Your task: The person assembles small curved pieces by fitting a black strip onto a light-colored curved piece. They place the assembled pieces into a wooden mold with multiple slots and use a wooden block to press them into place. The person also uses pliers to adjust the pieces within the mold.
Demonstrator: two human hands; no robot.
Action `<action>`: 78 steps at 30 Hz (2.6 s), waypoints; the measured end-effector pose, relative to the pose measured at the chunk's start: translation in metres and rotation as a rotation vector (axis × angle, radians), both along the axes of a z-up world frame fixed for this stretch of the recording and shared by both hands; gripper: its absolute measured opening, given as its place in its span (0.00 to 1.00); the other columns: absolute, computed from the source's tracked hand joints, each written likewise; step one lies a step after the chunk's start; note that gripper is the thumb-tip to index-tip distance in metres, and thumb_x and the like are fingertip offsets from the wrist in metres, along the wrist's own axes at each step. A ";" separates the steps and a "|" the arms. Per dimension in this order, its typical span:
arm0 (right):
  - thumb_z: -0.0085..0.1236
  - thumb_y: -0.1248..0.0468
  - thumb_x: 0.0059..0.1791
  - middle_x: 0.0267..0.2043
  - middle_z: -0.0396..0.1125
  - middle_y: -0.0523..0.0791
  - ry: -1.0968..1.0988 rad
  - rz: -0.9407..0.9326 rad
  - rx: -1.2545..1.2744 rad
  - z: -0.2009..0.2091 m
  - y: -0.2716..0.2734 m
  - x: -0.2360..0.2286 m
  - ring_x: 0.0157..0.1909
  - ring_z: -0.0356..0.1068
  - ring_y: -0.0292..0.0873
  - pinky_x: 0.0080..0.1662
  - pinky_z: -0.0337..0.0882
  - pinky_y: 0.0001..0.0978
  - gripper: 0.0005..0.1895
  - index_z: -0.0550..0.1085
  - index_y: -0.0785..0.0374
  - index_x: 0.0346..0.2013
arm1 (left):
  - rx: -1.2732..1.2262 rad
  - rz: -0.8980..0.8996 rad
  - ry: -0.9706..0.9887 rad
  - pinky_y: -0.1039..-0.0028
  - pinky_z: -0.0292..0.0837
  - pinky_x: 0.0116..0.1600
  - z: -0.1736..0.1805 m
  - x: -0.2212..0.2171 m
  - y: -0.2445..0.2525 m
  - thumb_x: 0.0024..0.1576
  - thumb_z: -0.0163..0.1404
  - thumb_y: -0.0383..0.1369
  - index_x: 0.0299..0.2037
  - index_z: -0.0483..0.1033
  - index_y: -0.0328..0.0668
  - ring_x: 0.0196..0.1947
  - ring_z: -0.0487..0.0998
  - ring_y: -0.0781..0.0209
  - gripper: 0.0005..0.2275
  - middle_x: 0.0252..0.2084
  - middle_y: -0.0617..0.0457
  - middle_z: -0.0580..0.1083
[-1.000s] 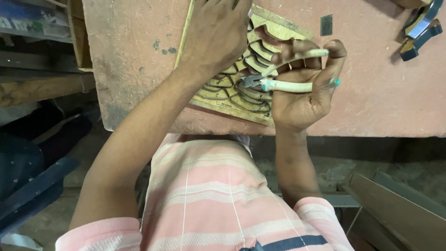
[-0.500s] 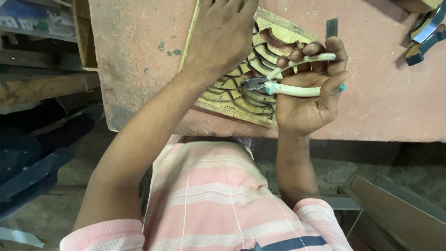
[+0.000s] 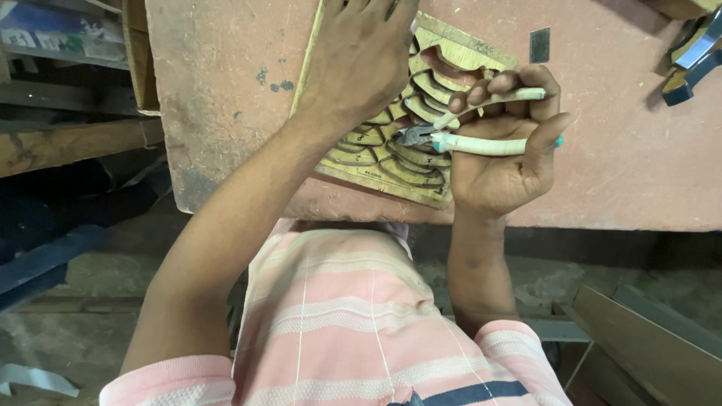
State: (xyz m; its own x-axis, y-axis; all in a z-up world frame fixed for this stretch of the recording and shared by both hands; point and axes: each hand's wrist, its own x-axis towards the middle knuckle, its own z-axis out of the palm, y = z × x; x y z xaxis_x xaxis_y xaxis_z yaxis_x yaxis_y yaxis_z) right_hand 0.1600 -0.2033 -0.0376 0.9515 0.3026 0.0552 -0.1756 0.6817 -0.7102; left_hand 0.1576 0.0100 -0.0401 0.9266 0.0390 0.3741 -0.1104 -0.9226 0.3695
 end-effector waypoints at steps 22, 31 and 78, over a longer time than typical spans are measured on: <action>0.62 0.61 0.53 0.29 0.58 0.44 -0.410 0.037 -0.054 0.013 0.013 -0.003 0.30 0.61 0.41 0.35 0.71 0.36 0.15 0.62 0.60 0.37 | 0.005 0.029 0.049 0.52 0.61 0.63 0.002 0.001 -0.003 0.59 0.47 0.26 0.63 0.68 0.33 0.58 0.71 0.42 0.20 0.55 0.41 0.73; 0.47 0.46 0.60 0.56 0.70 0.48 0.113 -0.055 0.104 -0.003 -0.003 0.007 0.52 0.69 0.44 0.53 0.69 0.41 0.27 0.67 0.62 0.66 | 0.000 0.017 0.075 0.51 0.57 0.70 0.005 0.000 -0.003 0.63 0.47 0.28 0.62 0.69 0.29 0.64 0.68 0.41 0.17 0.60 0.39 0.71; 0.55 0.54 0.62 0.37 0.58 0.48 -0.445 -0.112 -0.447 0.001 -0.149 0.043 0.36 0.65 0.40 0.39 0.74 0.33 0.18 0.61 0.64 0.47 | -0.136 0.288 -0.045 0.54 0.61 0.72 0.025 -0.126 -0.082 0.63 0.54 0.24 0.56 0.78 0.39 0.69 0.65 0.41 0.12 0.63 0.48 0.74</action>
State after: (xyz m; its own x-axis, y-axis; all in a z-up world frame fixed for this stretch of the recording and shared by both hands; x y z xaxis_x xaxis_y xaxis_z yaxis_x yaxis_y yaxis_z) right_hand 0.2035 -0.3521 -0.0366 0.8939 0.2876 0.3439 0.2571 0.2995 -0.9188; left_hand 0.0311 -0.0721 -0.0154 0.8528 0.3500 0.3876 0.1293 -0.8606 0.4927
